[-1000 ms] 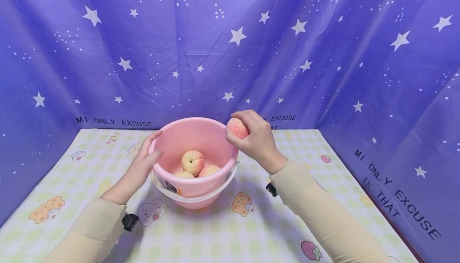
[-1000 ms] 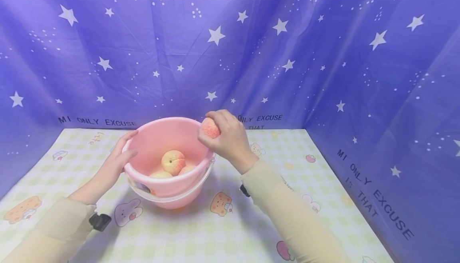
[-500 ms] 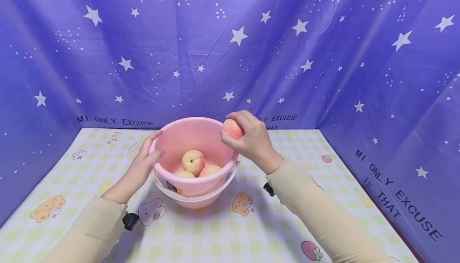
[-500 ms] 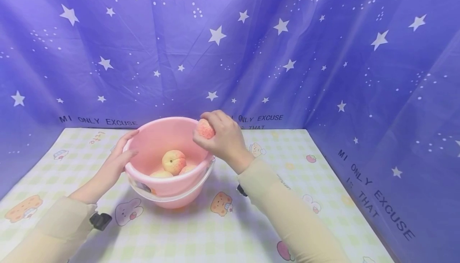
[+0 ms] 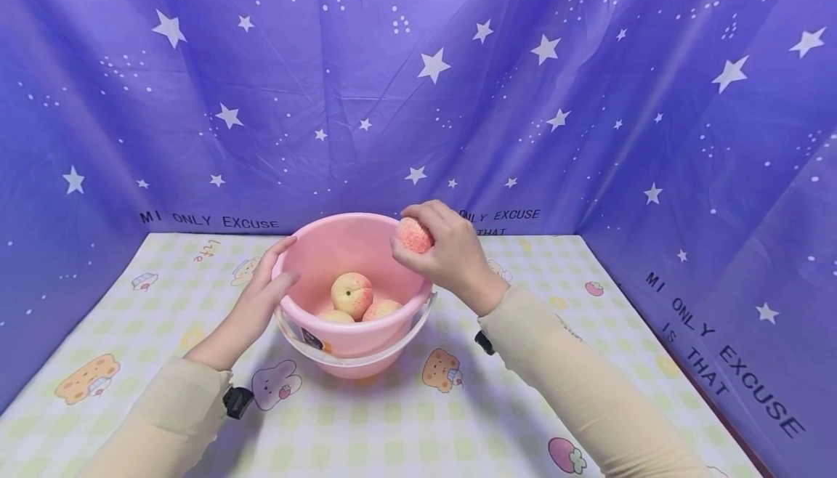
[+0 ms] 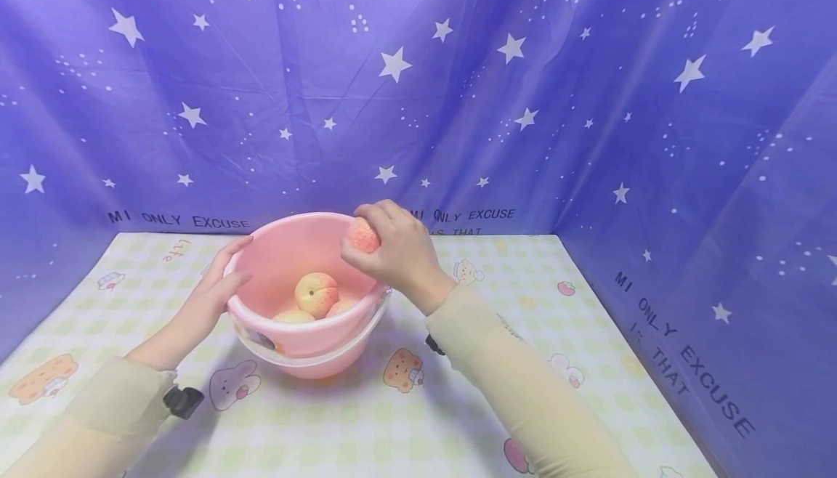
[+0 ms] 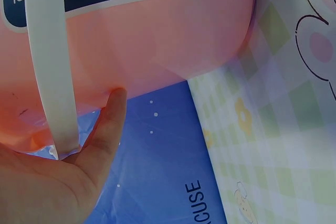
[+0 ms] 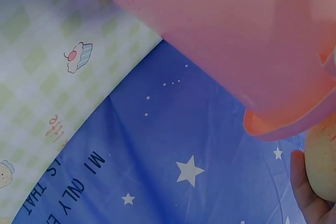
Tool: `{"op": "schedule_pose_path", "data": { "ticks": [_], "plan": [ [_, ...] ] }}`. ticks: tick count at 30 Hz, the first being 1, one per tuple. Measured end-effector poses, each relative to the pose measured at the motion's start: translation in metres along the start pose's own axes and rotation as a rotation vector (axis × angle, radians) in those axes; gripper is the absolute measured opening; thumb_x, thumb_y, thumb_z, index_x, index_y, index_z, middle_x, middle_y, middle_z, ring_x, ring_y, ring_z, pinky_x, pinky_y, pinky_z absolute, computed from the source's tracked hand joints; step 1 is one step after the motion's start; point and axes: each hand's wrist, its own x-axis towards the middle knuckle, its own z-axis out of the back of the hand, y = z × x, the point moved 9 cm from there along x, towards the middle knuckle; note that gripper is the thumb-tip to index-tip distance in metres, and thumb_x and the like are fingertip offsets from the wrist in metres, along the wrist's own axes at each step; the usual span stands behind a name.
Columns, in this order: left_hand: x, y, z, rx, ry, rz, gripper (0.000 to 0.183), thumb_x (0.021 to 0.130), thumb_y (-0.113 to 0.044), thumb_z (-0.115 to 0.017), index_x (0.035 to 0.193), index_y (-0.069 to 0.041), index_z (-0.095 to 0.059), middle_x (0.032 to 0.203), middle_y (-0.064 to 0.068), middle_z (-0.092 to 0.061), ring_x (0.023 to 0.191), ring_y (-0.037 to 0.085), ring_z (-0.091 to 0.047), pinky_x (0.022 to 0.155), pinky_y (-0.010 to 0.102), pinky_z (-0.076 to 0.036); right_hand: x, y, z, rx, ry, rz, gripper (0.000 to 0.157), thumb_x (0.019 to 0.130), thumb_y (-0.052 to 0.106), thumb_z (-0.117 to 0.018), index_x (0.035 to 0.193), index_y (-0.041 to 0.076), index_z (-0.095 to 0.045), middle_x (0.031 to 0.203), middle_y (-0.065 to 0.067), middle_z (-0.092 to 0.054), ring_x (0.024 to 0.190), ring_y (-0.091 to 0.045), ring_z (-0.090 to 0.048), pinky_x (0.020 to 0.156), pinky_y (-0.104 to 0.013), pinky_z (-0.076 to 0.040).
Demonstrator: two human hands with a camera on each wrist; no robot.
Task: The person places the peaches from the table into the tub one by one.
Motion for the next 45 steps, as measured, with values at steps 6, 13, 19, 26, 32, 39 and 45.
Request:
{"op": "schedule_pose_path", "data": {
  "ticks": [6, 13, 19, 26, 32, 39, 45],
  "plan": [
    [0.001, 0.001, 0.000, -0.004, 0.000, -0.005, 0.066, 0.098, -0.022, -0.042, 0.158, -0.015, -0.016, 0.166, 0.015, -0.007, 0.153, 0.039, -0.003, 0.118, 0.069, -0.006, 0.001, 0.002, -0.004, 0.000, 0.013, 0.006, 0.037, 0.077, 0.031, -0.071, 0.105, 0.006, -0.069, 0.098, -0.008, -0.071, 0.082, -0.023, -0.066, 0.066, -0.037, -0.056],
    [0.001, 0.000, 0.001, -0.002, -0.005, -0.005, 0.066, 0.098, -0.022, -0.042, 0.158, -0.015, -0.016, 0.166, 0.015, -0.007, 0.153, 0.038, -0.003, 0.119, 0.069, -0.006, 0.003, 0.005, -0.007, -0.001, 0.021, 0.020, 0.038, 0.077, 0.031, -0.070, 0.105, 0.005, -0.070, 0.097, -0.008, -0.071, 0.081, -0.023, -0.066, 0.066, -0.036, -0.055],
    [0.000, -0.001, 0.001, 0.008, -0.004, 0.005, 0.066, 0.098, -0.023, -0.042, 0.159, -0.017, -0.016, 0.166, 0.014, -0.006, 0.153, 0.039, -0.003, 0.118, 0.069, -0.006, 0.004, 0.008, -0.012, -0.003, 0.057, 0.011, 0.038, 0.078, 0.032, -0.069, 0.106, 0.005, -0.070, 0.098, -0.007, -0.071, 0.080, -0.022, -0.065, 0.065, -0.035, -0.055],
    [0.000, 0.000, 0.001, -0.001, -0.002, 0.001, 0.066, 0.098, -0.023, -0.042, 0.158, -0.016, -0.016, 0.166, 0.015, -0.006, 0.153, 0.039, -0.004, 0.119, 0.068, -0.007, 0.006, 0.012, -0.019, -0.010, 0.124, -0.023, 0.039, 0.079, 0.034, -0.070, 0.109, 0.008, -0.070, 0.101, -0.006, -0.071, 0.082, -0.022, -0.066, 0.067, -0.034, -0.055],
    [0.000, 0.000, 0.001, 0.005, -0.001, 0.002, 0.066, 0.098, -0.024, -0.042, 0.158, -0.016, -0.016, 0.166, 0.015, -0.006, 0.153, 0.040, -0.004, 0.118, 0.070, -0.006, 0.005, 0.013, -0.026, -0.020, 0.189, -0.061, 0.040, 0.080, 0.035, -0.069, 0.111, 0.008, -0.070, 0.104, -0.005, -0.071, 0.085, -0.023, -0.066, 0.071, -0.036, -0.055],
    [0.001, 0.001, 0.001, 0.009, -0.002, 0.002, 0.066, 0.098, -0.024, -0.042, 0.158, -0.016, -0.016, 0.166, 0.015, -0.006, 0.153, 0.040, -0.003, 0.117, 0.071, -0.006, 0.005, 0.013, -0.036, -0.046, 0.252, -0.082, 0.041, 0.081, 0.037, -0.069, 0.113, 0.010, -0.069, 0.104, -0.005, -0.070, 0.087, -0.023, -0.066, 0.073, -0.036, -0.055],
    [0.001, 0.001, 0.001, 0.003, -0.004, 0.003, 0.066, 0.098, -0.024, -0.042, 0.158, -0.016, -0.016, 0.166, 0.014, -0.007, 0.153, 0.039, -0.003, 0.118, 0.070, -0.006, 0.004, 0.013, -0.046, -0.074, 0.311, -0.114, 0.040, 0.081, 0.040, -0.068, 0.112, 0.013, -0.069, 0.098, -0.004, -0.067, 0.083, -0.023, -0.064, 0.073, -0.038, -0.054]
  ]
}}
